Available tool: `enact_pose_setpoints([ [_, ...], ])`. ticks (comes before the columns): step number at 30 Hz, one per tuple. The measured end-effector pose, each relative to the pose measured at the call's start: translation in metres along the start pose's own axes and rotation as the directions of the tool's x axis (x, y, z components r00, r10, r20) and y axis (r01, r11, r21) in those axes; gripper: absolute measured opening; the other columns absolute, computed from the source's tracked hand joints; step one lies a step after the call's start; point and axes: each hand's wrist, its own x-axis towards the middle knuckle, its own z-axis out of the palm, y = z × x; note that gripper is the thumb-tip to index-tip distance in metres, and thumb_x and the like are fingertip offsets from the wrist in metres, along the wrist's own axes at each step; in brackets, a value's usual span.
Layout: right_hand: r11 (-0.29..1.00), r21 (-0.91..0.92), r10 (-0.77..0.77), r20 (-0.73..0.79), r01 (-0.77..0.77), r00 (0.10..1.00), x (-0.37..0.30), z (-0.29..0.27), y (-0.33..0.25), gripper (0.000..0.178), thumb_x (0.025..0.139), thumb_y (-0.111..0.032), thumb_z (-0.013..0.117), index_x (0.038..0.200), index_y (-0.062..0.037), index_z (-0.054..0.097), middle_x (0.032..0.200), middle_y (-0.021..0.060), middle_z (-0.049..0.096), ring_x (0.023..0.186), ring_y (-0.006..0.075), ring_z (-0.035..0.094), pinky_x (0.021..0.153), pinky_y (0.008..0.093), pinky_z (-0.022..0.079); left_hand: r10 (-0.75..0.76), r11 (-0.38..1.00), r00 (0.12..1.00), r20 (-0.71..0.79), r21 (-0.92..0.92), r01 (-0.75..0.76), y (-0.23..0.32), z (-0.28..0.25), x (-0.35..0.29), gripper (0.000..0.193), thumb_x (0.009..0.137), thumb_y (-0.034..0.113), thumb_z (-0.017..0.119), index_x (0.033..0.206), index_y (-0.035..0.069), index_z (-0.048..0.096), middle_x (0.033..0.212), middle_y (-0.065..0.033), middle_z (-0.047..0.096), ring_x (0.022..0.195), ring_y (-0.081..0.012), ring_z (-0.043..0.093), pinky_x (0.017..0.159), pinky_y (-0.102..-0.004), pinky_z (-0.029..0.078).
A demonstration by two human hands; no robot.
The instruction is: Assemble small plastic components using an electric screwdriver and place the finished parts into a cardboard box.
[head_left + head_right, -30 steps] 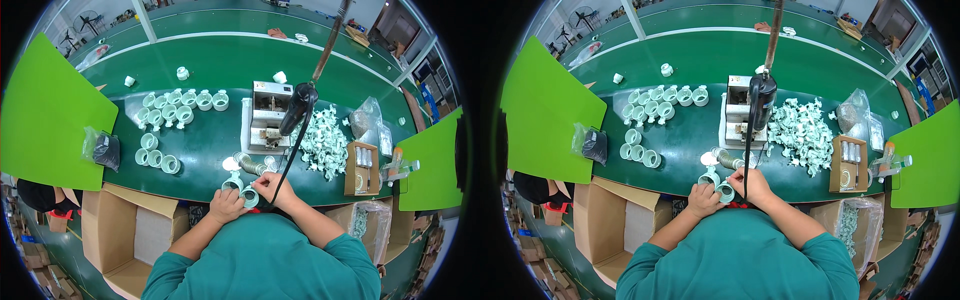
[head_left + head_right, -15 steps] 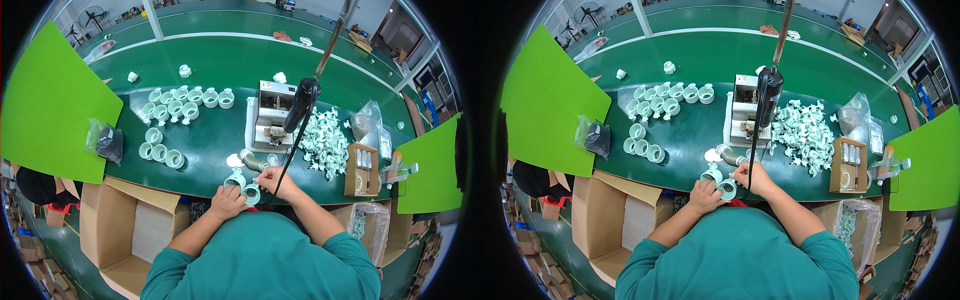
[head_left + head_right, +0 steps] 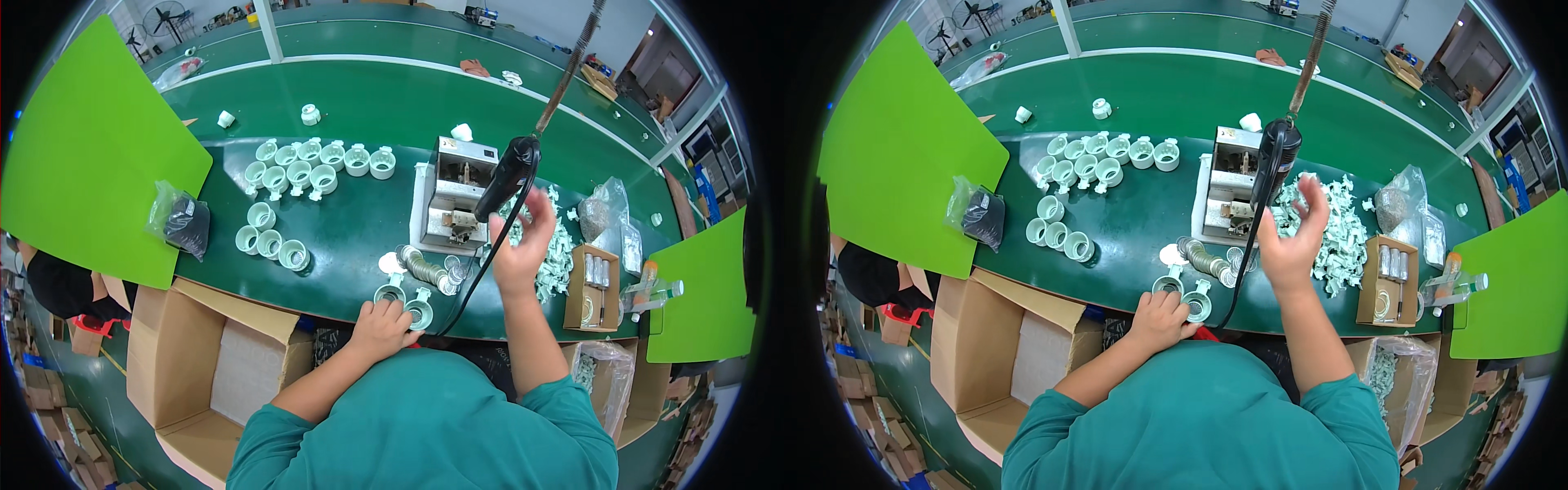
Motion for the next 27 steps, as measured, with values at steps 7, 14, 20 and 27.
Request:
enact_pose_setpoints([
  [7,0.815,0.238,0.399,0.431,-0.529,0.809,0.053,0.021,-0.027,0.068,0.087,-0.001,0.073,0.146,-0.0008,0.039,0.093,0.0056,0.067,0.089,0.0148,0.066,0.083,0.0294,0.053,-0.025,1.0,1.0,-0.018,-0.005,0.025,0.002,-0.003,0.005,0.039,0.071,0.046,0.079,0.076,0.017,0.054,0.083,-0.0022,0.052,0.077,-0.0229,0.052,0.067,-0.0396,0.034],
  [14,0.696,0.648,0.199,0.24,-0.309,0.95,0.027,0.025,-0.021,0.05,0.085,0.011,0.069,0.129,-0.0021,0.051,0.083,0.0016,0.064,0.071,0.0079,0.06,0.067,0.0235,0.05,-0.034,0.999,0.999,-0.005,-0.007,0.034,0.003,-0.007,0.008,0.039,0.072,0.046,0.08,0.075,0.017,0.053,0.08,-0.001,0.048,0.077,-0.0217,0.051,0.067,-0.0395,0.034],
  [20,0.709,0.565,0.214,0.397,-0.421,0.893,0.013,0.035,-0.003,0.052,0.085,0.011,0.065,0.132,-0.0014,0.048,0.08,0.0044,0.063,0.068,0.012,0.061,0.066,0.0269,0.051,-0.046,0.999,0.999,0.008,-0.011,0.046,0.004,-0.008,0.009,0.038,0.073,0.046,0.079,0.076,0.017,0.054,0.081,-0.0009,0.05,0.08,-0.0213,0.052,0.067,-0.039,0.034],
  [27,0.492,0.537,0.336,0.609,-0.685,0.719,-0.005,0.027,-0.036,0.062,0.084,0.009,0.065,0.141,-0.0023,0.042,0.076,0.0063,0.062,0.067,0.0144,0.061,0.067,0.0299,0.053,-0.06,0.998,0.998,0.014,-0.028,0.06,0.002,-0.007,0.006,0.039,0.074,0.046,0.079,0.076,0.017,0.052,0.081,-0.0008,0.05,0.079,-0.0215,0.052,0.067,-0.0401,0.036],
])
